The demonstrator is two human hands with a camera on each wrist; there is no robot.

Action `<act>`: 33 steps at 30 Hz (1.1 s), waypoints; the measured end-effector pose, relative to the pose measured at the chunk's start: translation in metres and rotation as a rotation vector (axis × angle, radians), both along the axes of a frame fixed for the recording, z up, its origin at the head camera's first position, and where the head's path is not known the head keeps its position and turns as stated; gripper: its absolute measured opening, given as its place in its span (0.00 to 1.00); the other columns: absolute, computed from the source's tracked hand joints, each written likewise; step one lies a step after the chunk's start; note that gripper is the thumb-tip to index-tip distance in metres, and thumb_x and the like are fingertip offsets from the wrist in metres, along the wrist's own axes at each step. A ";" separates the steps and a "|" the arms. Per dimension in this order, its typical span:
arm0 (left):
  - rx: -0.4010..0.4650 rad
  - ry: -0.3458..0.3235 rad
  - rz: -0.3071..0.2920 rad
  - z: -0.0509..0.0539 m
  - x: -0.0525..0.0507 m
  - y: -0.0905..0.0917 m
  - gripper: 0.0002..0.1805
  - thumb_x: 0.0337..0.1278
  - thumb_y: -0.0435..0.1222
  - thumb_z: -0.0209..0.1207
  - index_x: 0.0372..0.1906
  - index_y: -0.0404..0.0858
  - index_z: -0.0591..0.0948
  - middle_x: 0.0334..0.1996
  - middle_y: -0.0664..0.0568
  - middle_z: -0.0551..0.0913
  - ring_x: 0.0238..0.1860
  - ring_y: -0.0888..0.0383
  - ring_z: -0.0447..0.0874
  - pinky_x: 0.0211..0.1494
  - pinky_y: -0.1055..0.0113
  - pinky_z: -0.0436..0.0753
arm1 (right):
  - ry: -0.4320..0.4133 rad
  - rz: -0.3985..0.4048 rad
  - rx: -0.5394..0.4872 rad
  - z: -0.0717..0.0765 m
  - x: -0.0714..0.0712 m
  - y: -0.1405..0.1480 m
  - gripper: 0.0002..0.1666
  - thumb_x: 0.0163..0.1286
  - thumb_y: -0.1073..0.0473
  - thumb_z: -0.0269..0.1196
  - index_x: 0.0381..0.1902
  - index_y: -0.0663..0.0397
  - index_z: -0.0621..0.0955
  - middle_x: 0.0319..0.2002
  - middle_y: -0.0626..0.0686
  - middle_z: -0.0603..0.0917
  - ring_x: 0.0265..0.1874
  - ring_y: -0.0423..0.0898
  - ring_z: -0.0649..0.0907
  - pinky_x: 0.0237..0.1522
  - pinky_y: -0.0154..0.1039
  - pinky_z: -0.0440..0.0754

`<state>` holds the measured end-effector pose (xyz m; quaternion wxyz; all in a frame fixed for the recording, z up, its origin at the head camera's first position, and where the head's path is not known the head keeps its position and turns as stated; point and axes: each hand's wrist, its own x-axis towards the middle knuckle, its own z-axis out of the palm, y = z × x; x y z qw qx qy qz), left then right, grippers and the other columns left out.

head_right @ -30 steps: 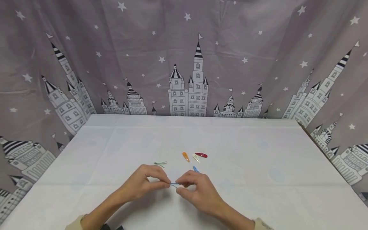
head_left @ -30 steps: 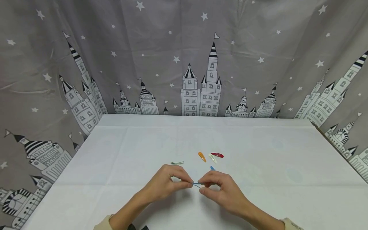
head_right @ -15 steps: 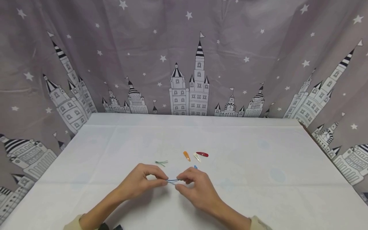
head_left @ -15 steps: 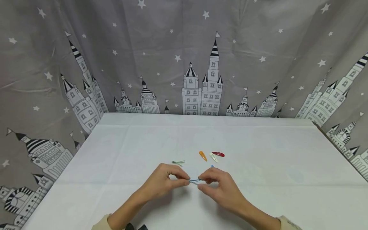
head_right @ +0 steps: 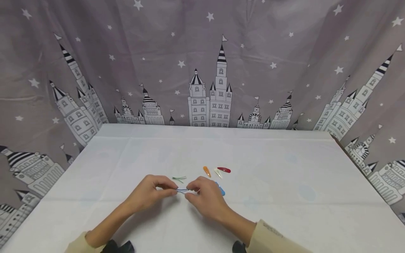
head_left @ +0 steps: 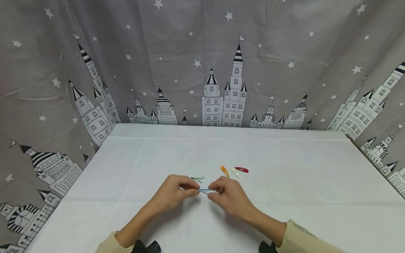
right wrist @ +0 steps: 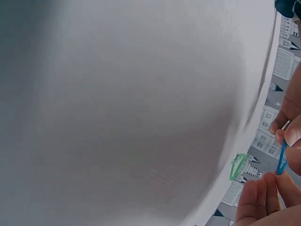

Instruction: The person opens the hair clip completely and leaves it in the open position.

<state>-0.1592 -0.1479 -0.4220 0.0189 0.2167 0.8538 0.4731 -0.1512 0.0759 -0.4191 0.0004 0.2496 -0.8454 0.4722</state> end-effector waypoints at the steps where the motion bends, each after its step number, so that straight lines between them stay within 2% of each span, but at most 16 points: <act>1: -0.003 -0.010 0.010 -0.001 -0.001 -0.001 0.03 0.54 0.34 0.70 0.35 0.43 0.89 0.31 0.61 0.86 0.33 0.62 0.82 0.40 0.65 0.80 | -0.003 -0.003 0.010 0.000 -0.002 -0.002 0.07 0.60 0.68 0.68 0.36 0.56 0.87 0.35 0.45 0.83 0.33 0.42 0.80 0.39 0.37 0.80; 7: -0.034 -0.059 0.055 -0.007 -0.011 -0.009 0.03 0.55 0.33 0.69 0.35 0.40 0.89 0.32 0.56 0.87 0.33 0.59 0.80 0.37 0.67 0.78 | 0.016 -0.024 0.086 -0.003 -0.014 -0.016 0.07 0.60 0.67 0.68 0.37 0.58 0.87 0.34 0.47 0.83 0.34 0.44 0.79 0.37 0.36 0.78; 14: -0.053 -0.065 0.081 -0.014 -0.019 -0.015 0.03 0.54 0.30 0.68 0.35 0.38 0.89 0.33 0.54 0.87 0.34 0.59 0.83 0.39 0.66 0.80 | 0.011 -0.023 0.142 -0.007 -0.022 -0.029 0.08 0.60 0.67 0.68 0.38 0.64 0.87 0.33 0.48 0.82 0.32 0.43 0.77 0.36 0.35 0.76; 22: -0.074 -0.056 0.076 -0.017 -0.020 -0.015 0.03 0.54 0.31 0.69 0.34 0.36 0.88 0.33 0.52 0.87 0.34 0.60 0.82 0.38 0.67 0.79 | -0.029 -0.021 0.203 -0.016 -0.024 -0.031 0.06 0.60 0.67 0.67 0.36 0.62 0.87 0.27 0.45 0.75 0.29 0.41 0.73 0.33 0.35 0.72; 33: -0.104 -0.069 0.100 -0.020 -0.023 -0.013 0.03 0.52 0.30 0.70 0.34 0.37 0.88 0.31 0.54 0.86 0.32 0.61 0.80 0.37 0.67 0.78 | -0.016 0.002 0.248 -0.018 -0.029 -0.033 0.08 0.60 0.68 0.67 0.38 0.63 0.87 0.28 0.47 0.75 0.30 0.42 0.73 0.33 0.36 0.71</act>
